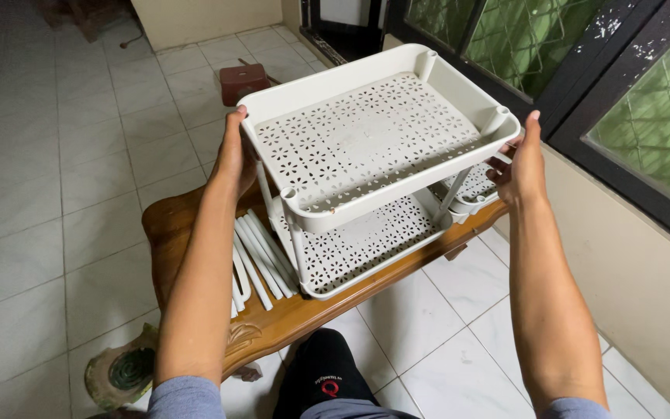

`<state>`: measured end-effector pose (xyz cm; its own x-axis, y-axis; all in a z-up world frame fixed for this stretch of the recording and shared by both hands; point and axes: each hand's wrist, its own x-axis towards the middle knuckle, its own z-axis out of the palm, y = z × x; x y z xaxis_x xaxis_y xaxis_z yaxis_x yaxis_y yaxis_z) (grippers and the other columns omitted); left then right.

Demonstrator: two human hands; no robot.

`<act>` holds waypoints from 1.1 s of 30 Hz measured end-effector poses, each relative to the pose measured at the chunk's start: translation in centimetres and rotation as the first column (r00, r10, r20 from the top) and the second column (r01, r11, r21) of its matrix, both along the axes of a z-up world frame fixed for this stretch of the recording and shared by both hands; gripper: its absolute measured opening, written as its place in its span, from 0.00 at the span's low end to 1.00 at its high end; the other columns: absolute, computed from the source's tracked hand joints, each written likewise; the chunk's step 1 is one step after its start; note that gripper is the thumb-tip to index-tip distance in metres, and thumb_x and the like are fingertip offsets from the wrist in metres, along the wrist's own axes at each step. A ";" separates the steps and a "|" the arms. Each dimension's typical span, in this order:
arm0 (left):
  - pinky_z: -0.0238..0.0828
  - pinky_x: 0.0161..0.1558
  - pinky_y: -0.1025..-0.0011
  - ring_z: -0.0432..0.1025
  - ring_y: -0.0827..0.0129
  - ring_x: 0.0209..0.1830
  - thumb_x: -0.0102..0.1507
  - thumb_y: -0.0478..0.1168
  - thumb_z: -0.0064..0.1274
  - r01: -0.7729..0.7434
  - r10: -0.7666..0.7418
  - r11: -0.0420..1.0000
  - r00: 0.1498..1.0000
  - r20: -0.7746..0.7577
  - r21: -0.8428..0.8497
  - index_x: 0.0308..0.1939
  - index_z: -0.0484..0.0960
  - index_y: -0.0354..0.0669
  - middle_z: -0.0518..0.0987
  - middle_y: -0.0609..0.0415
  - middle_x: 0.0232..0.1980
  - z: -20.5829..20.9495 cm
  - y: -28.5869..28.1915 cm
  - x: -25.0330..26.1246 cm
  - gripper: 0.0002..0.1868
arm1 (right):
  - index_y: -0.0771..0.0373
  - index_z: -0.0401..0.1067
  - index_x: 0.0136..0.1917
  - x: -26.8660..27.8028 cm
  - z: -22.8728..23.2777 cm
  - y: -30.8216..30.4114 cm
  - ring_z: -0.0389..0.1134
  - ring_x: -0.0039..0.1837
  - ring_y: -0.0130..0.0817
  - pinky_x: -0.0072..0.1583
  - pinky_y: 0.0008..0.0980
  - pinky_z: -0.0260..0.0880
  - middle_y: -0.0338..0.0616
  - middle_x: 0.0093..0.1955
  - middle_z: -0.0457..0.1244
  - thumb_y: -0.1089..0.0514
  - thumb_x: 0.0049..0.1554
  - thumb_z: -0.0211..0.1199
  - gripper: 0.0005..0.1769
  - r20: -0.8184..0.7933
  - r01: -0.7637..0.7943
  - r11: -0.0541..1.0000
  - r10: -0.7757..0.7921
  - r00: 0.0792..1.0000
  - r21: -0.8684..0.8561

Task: The person assembles a white plastic storage shelf by inserting vertical support poles into the corner holes of perforated trays and stacking the trays to form a three-tier unit. The person handles the trays and poles by hand, aligning and seating each component without tools.

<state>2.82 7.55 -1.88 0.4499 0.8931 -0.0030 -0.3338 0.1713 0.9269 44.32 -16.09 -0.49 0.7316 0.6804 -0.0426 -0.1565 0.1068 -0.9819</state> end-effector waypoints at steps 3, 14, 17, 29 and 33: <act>0.50 0.73 0.60 0.61 0.57 0.74 0.59 0.68 0.44 0.017 -0.018 0.999 0.999 0.032 0.033 0.73 0.62 0.38 0.67 0.44 0.75 0.2 -0.4 -0.3 0.48 | 0.52 0.68 0.46 2.2 0.1 0.4 0.58 0.48 0.29 0.46 0.29 0.58 0.31 0.43 0.57 0.23 0.62 0.47 0.32 0.051 0.078 0.997 -0.078 0.996 0.000; 0.47 0.74 0.61 0.60 0.57 0.75 0.60 0.67 0.42 0.023 -0.024 0.999 0.999 0.033 0.037 0.74 0.62 0.37 0.66 0.43 0.75 0.5 -1.1 -0.3 0.47 | 0.58 0.75 0.64 0.6 10.7 7.9 0.71 0.54 0.29 0.55 0.29 0.71 0.45 0.59 0.70 0.34 0.61 0.54 0.31 0.313 -0.211 0.877 0.366 0.876 -0.432; 0.49 0.73 0.60 0.60 0.56 0.74 0.59 0.68 0.43 0.027 -0.028 0.999 0.998 0.052 0.026 0.74 0.62 0.36 0.66 0.42 0.76 0.5 -1.1 -0.2 0.49 | 0.64 0.74 0.64 -0.4 11.6 8.8 0.69 0.54 0.38 0.54 0.36 0.68 0.53 0.59 0.68 0.30 0.63 0.52 0.36 0.357 -0.109 0.760 0.421 0.833 -0.641; 0.49 0.73 0.61 0.60 0.57 0.74 0.56 0.69 0.45 -0.030 0.030 0.999 1.000 0.007 -0.012 0.73 0.61 0.39 0.66 0.43 0.74 0.6 -2.1 -0.4 0.50 | 0.63 0.72 0.65 -0.1 10.0 12.0 0.66 0.55 0.39 0.56 0.38 0.66 0.51 0.58 0.67 0.33 0.58 0.57 0.36 0.188 -0.329 0.802 0.471 0.862 -0.499; 0.51 0.72 0.60 0.62 0.55 0.73 0.57 0.69 0.45 -0.028 0.028 0.999 1.000 -0.003 -0.022 0.73 0.62 0.38 0.67 0.41 0.73 0.5 -2.3 -0.5 0.50 | 0.62 0.71 0.66 -0.5 10.5 11.8 0.68 0.57 0.46 0.56 0.41 0.66 0.58 0.59 0.66 0.33 0.56 0.57 0.37 0.227 -0.245 0.777 0.443 0.867 -0.581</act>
<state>2.28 5.27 -1.34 0.4250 0.9049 -0.0235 -0.3366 0.1821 0.9239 43.85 -4.31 10.00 0.4867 0.8332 -0.2624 0.2637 -0.4265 -0.8652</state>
